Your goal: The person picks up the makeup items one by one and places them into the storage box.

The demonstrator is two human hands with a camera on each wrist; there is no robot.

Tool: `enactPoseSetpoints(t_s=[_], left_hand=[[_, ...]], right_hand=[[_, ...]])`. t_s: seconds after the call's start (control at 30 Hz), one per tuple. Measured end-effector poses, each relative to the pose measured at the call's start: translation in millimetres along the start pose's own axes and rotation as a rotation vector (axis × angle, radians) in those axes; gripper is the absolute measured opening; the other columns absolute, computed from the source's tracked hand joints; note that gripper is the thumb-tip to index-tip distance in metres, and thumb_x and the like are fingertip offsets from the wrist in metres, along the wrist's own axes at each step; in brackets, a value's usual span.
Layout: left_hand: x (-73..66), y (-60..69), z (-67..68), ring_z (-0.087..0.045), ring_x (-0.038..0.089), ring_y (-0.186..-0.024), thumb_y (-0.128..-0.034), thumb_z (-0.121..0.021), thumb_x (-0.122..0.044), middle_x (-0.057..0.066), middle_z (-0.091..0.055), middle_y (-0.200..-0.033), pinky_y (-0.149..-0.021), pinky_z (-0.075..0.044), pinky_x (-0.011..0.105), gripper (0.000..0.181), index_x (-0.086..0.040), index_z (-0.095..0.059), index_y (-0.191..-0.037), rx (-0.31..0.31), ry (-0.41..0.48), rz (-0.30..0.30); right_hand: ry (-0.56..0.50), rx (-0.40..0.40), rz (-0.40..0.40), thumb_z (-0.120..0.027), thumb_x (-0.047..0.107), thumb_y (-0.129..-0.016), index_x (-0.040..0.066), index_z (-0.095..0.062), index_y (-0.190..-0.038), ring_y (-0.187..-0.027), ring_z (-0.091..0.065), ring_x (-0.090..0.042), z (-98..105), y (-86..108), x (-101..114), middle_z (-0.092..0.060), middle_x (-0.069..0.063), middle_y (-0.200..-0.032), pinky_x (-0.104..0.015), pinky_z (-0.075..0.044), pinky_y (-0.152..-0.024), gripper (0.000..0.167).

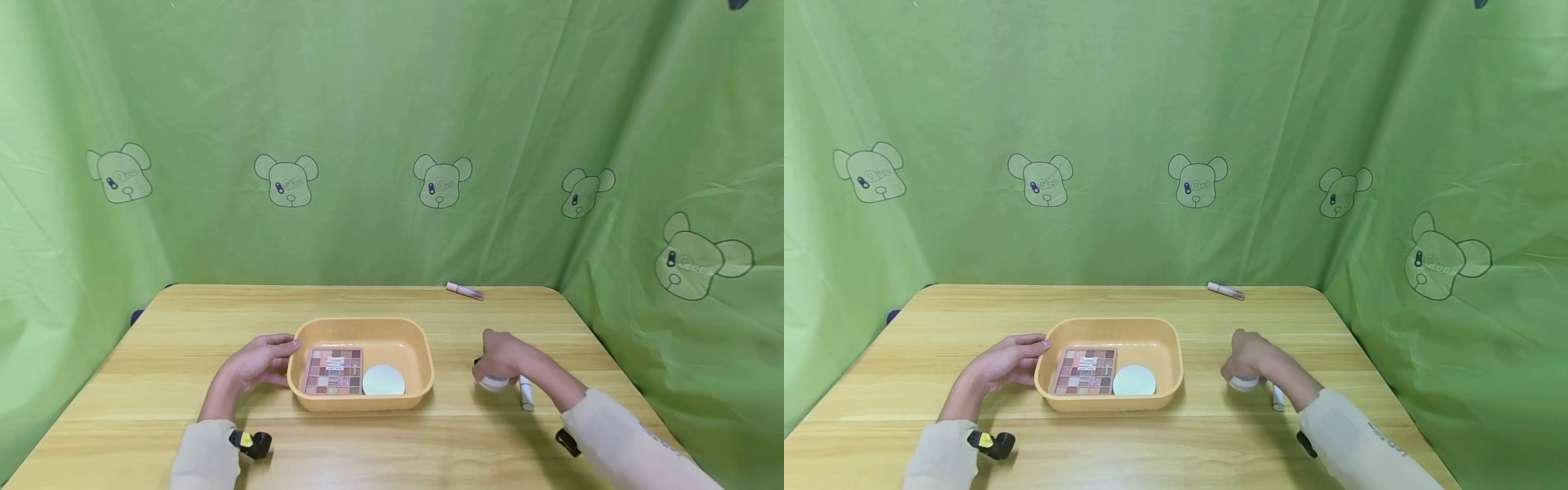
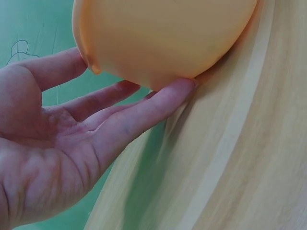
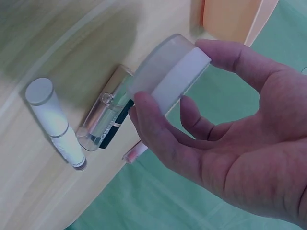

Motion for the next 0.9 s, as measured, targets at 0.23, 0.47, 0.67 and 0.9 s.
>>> enactPoseSetpoints(t_s=[0.23,0.47,0.67,0.9], left_hand=[[-2.1,1.1,-3.0,-0.056,0.047,-0.129,-0.1058,-0.053,-0.026,0.039,-0.043,-0.147,-0.094,-0.061,0.052,0.071,0.015,-0.02,-0.153,0.025,0.007,-0.008],[-0.1,-0.5,-1.2,-0.058,0.045,-0.128,-0.1052,-0.054,-0.026,0.038,-0.045,-0.146,-0.093,-0.062,0.051,0.07,0.014,-0.021,-0.153,0.002,0.008,0.002],[-0.1,-0.5,0.3,-0.059,0.045,-0.127,-0.105,-0.054,-0.026,0.038,-0.045,-0.146,-0.093,-0.062,0.05,0.07,0.014,-0.022,-0.153,-0.005,0.005,0.001],[-0.9,0.5,-0.8,-0.058,0.045,-0.128,-0.1049,-0.054,-0.025,0.038,-0.044,-0.146,-0.093,-0.062,0.05,0.069,0.014,-0.023,-0.153,-0.002,0.009,0.002]], right_hand=[[-0.018,-0.021,0.039,-0.075,0.015,-0.077,-0.003,-0.052,-0.102,-0.078,-0.06,-0.026,3,-2.4,8,-0.058,-0.017,-0.09,-0.034,-0.061,-0.054,0.038],[-0.047,-0.014,0.043,-0.074,0.014,-0.077,-0.007,-0.051,-0.114,-0.08,-0.06,-0.026,6,-3.1,14,-0.058,-0.019,-0.095,-0.035,-0.061,-0.056,0.048],[-0.035,-0.015,0.015,-0.072,0.018,-0.08,-0.007,-0.054,-0.115,-0.082,-0.061,-0.025,7,-5.6,15,-0.059,-0.017,-0.098,-0.034,-0.061,-0.057,0.047],[0.008,-0.042,0.046,-0.072,0.02,-0.079,-0.008,-0.057,-0.11,-0.08,-0.06,-0.024,9,-8.3,20,-0.061,-0.015,-0.095,-0.031,-0.059,-0.058,0.045]])
Point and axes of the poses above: each hand's wrist, its own y-axis away from the middle knuckle, its own z-axis out of the back of the hand, x = y × z, the point moved 8 cm from there along -y, towards the middle knuckle
